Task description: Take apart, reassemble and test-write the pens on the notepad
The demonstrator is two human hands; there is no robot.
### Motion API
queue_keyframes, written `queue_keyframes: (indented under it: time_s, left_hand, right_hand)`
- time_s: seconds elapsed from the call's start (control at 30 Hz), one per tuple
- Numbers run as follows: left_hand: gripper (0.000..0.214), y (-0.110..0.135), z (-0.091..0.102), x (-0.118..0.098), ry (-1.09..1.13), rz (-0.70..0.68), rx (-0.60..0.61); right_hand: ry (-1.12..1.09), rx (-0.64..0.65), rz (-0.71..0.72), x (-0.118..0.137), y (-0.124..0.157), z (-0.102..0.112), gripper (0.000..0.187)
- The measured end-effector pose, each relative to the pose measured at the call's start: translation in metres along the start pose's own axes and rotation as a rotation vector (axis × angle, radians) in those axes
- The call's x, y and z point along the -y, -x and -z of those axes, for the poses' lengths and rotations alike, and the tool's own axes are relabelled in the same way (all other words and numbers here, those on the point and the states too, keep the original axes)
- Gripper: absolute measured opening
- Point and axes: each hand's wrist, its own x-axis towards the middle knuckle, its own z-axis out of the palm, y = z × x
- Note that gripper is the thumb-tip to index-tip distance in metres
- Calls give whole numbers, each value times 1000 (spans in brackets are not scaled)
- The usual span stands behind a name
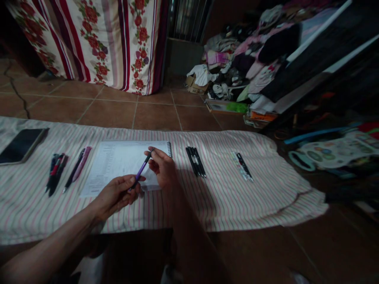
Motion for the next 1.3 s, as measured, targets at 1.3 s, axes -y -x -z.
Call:
queue_keyframes:
  time_s: [1.3]
  left_hand:
    - [32, -15, -5, 14, -549, -356, -262]
  right_hand:
    - [34, -42, 75, 1, 0, 9, 9]
